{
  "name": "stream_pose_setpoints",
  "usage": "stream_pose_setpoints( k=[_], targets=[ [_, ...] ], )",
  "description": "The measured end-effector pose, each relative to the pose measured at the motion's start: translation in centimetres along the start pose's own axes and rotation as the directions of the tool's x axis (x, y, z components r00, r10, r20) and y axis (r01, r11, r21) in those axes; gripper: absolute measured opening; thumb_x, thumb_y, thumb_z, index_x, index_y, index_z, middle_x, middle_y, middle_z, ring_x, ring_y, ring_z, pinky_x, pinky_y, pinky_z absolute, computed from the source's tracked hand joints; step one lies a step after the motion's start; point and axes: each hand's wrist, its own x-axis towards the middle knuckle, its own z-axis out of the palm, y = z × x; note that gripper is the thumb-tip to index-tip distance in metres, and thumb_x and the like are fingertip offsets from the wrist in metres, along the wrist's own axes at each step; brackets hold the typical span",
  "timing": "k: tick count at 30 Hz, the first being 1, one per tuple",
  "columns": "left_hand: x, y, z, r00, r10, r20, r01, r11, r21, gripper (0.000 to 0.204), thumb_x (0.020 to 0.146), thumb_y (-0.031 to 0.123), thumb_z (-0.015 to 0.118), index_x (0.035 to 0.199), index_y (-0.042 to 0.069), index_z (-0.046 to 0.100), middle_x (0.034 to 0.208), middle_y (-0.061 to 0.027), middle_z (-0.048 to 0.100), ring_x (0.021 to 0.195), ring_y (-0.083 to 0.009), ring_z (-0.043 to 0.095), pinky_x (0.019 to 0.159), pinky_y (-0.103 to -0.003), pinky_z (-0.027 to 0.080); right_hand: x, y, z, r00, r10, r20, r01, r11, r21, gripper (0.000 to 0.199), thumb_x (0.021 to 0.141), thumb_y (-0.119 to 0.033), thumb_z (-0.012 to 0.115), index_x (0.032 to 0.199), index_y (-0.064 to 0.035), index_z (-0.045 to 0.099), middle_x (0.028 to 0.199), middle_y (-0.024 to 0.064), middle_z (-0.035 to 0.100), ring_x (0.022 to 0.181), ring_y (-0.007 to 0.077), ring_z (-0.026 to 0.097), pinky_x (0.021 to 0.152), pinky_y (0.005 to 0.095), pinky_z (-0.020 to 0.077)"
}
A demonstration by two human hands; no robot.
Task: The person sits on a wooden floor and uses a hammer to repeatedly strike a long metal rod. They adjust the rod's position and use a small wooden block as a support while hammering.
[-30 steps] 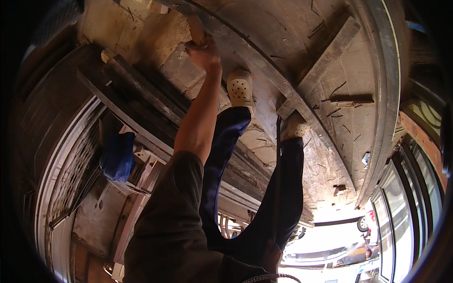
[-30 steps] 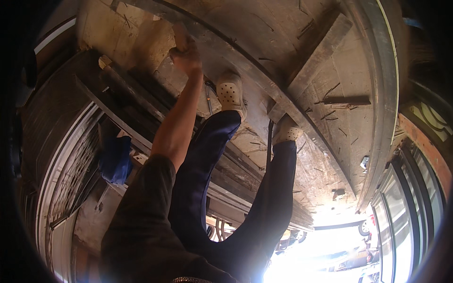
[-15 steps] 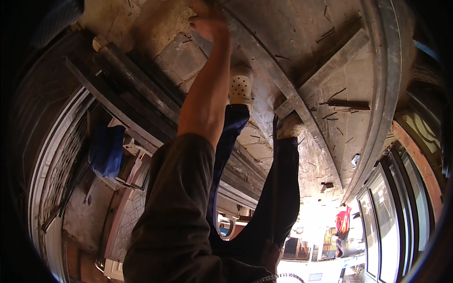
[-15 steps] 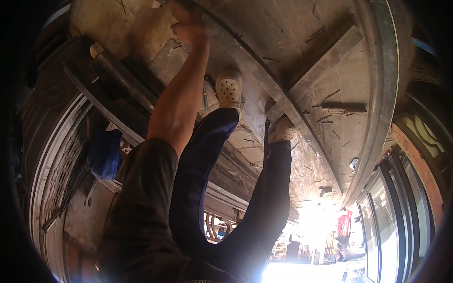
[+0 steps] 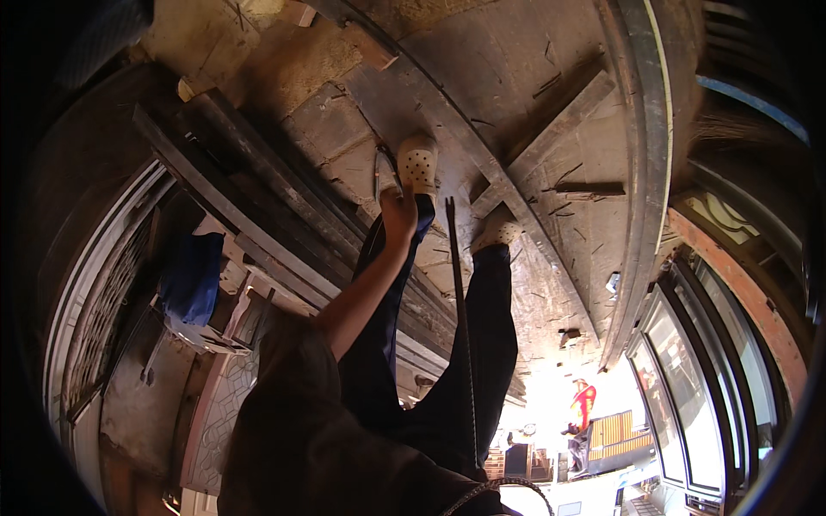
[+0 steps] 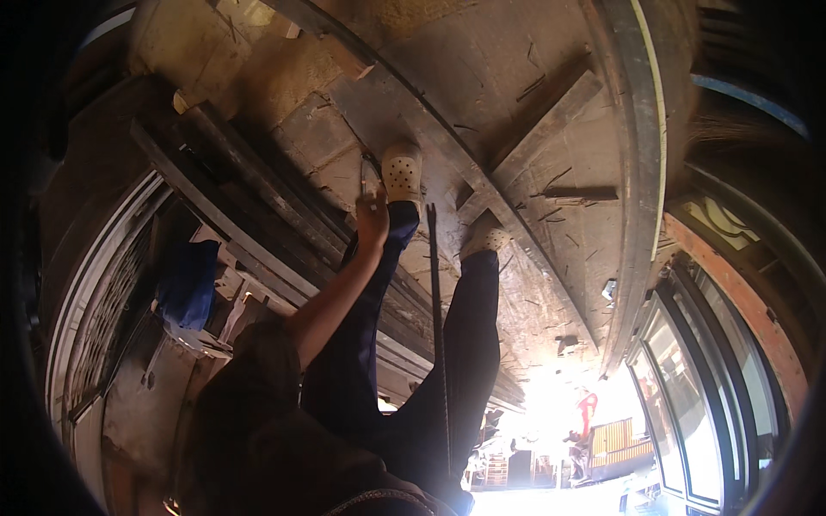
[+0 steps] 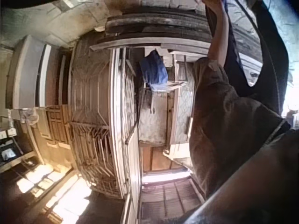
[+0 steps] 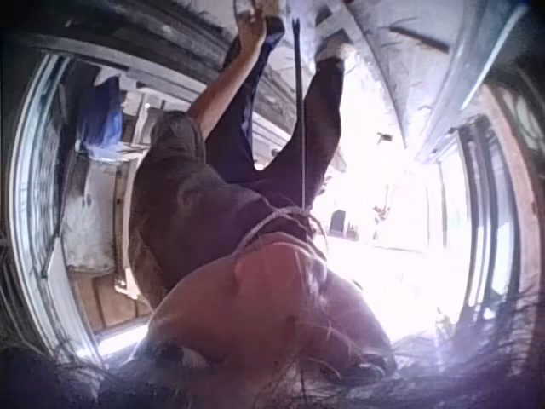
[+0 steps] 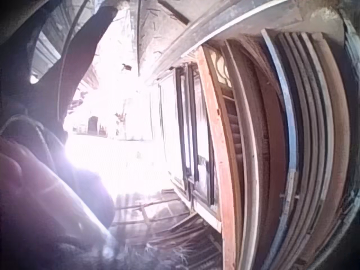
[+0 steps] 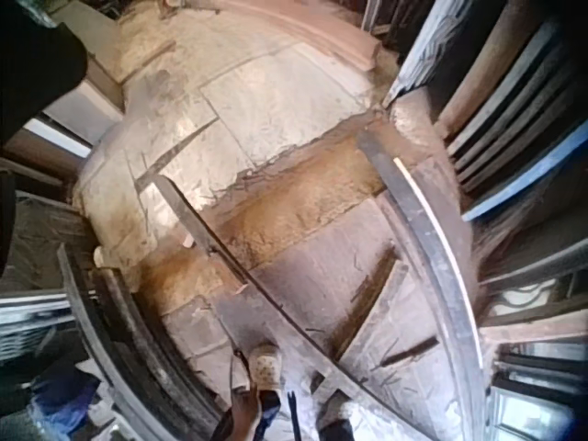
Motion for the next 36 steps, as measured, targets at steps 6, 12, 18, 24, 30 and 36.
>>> stream_pose_setpoints(
  k=[6,12,18,24,30,36],
  targets=[
    [-9.0,9.8,-5.9,0.629,-0.445,0.638,0.774,0.275,-0.571,0.06,0.095,0.059,0.039,0.109,0.003,0.056,0.078,-0.006,0.059,0.074,-0.0167,0.059,0.071,-0.035,0.05,-2.7,0.1,-2.1,0.996,-0.07,-0.058,0.066,0.995,-0.075,0.026,0.085,-0.023,0.059,0.07,-0.004,0.049,0.056,0.0185,0.052,0.053,0.0376,0.056,0.049,0.047,0.041],
    [2.6,12.2,-5.9,0.926,-0.298,0.233,0.367,0.563,-0.74,0.055,0.095,0.048,0.046,0.111,-0.004,0.054,0.092,-0.0133,0.062,0.084,-0.0243,0.061,0.08,-0.035,0.047,-4.5,-0.4,-3.0,0.991,-0.085,-0.105,0.07,0.988,-0.137,0.026,0.084,-0.022,0.06,0.069,-0.0042,0.048,0.055,0.0177,0.051,0.052,0.0368,0.055,0.048,0.0462,0.0407],
    [21.1,12.8,-0.3,0.95,-0.11,-0.294,0.082,0.991,-0.106,0.095,0.069,0.043,0.081,0.126,-0.014,0.032,0.124,-0.0351,0.041,0.113,-0.0459,0.049,0.096,-0.046,0.044,-1.6,-0.5,-1.4,0.997,-0.021,-0.075,0.009,0.988,-0.157,0.026,0.083,-0.021,0.061,0.068,-0.0044,0.047,0.054,0.017,0.05,0.05,0.036,0.054,0.047,0.0454,0.0404],
    [25.4,12.8,0.5,0.939,0.345,0.001,-0.343,0.933,0.113,0.067,0.069,0.045,0.077,0.101,-0.01,0.056,0.094,-0.0232,0.065,0.089,-0.035,0.066,0.078,-0.042,0.053,-2.5,-1.1,0.1,0.99,0.133,-0.036,-0.136,0.988,-0.08,0.027,0.083,-0.02,0.061,0.067,-0.0047,0.047,0.053,0.0163,0.049,0.049,0.0352,0.054,0.046,0.0446,0.0401],
    [33.6,4.4,-1.7,0.789,0.589,-0.175,-0.596,0.803,0.015,0.048,0.077,0.026,0.071,0.11,-0.007,0.06,0.104,-0.0182,0.066,0.096,-0.0247,0.065,0.078,-0.035,0.053,-2.5,-0.1,-0.4,0.992,0.124,0.006,-0.123,0.992,-0.033,0.027,0.082,-0.019,0.062,0.065,-0.0049,0.046,0.051,0.0155,0.049,0.047,0.0344,0.053,0.046,0.0439,0.0398],
    [34.8,5.8,-0.1,0.941,0.27,-0.202,-0.332,0.847,-0.416,0.041,0.087,0.022,0.067,0.112,-0.01,0.056,0.093,-0.0127,0.063,0.075,-0.0151,0.066,0.065,-0.024,0.054,-3.2,1.2,0.0,0.993,0.113,-0.021,-0.113,0.994,-0.011,0.028,0.081,-0.018,0.063,0.064,-0.0051,0.046,0.05,0.0148,0.048,0.046,0.0336,0.053,0.045,0.0431,0.0396]
  ],
)
